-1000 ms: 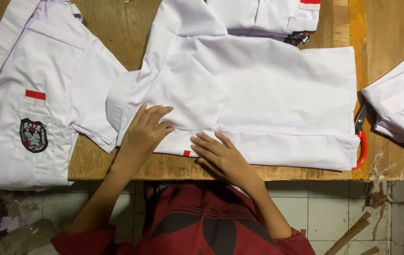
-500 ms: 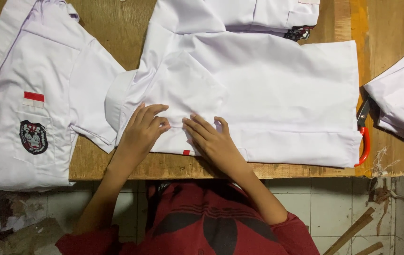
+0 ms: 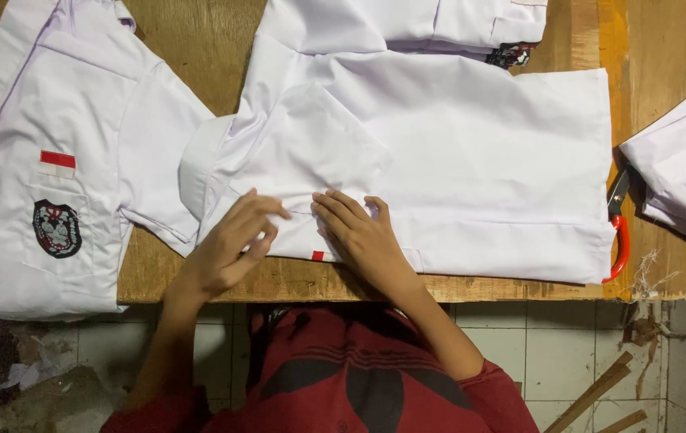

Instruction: A person carefully smooths and folds white school shirts on a wooden work table.

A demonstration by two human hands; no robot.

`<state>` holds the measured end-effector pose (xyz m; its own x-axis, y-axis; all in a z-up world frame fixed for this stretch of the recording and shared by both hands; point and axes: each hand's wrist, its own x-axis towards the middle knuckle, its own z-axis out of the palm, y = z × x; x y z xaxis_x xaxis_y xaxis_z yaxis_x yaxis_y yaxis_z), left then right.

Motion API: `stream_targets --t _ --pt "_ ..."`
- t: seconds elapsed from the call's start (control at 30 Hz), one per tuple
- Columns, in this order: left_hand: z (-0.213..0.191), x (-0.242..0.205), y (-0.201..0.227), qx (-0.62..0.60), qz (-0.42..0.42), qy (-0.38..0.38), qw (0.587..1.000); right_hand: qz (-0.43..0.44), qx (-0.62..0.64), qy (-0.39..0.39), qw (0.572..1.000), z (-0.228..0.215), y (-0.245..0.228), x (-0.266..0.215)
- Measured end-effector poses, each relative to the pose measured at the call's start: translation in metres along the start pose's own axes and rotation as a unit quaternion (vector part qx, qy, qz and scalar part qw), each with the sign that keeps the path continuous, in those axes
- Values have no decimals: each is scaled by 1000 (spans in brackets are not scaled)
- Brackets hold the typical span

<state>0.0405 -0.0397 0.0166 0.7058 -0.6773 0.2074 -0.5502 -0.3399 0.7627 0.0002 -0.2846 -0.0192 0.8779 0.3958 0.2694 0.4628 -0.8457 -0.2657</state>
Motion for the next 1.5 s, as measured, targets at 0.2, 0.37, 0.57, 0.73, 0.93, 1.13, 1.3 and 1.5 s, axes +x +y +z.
stream_targets --t 0.2,0.37,0.57,0.73,0.93,1.13,1.3,1.5 --pt "-24 -59 -6 -144 -46 -2 989 0 3 0 1000 -1 0 0" --pt "-27 -57 15 149 -139 92 975 -11 7 -9 1000 -18 -17 5" --pt "-3 -54 -8 175 -184 250 934 -64 30 12 997 38 -43 2" --pt "6 -68 -34 150 -222 313 911 -70 34 37 996 56 -56 5" --pt "2 -62 -21 70 -289 330 896 -115 112 85 983 47 -54 11" --pt "1 -60 -19 38 -290 332 897 -163 246 62 953 33 -72 18" --pt "-2 -58 -17 53 -284 322 902 -100 144 9 984 40 -89 29" --pt "4 -59 -26 20 -282 352 892 -217 385 19 897 1 -110 14"
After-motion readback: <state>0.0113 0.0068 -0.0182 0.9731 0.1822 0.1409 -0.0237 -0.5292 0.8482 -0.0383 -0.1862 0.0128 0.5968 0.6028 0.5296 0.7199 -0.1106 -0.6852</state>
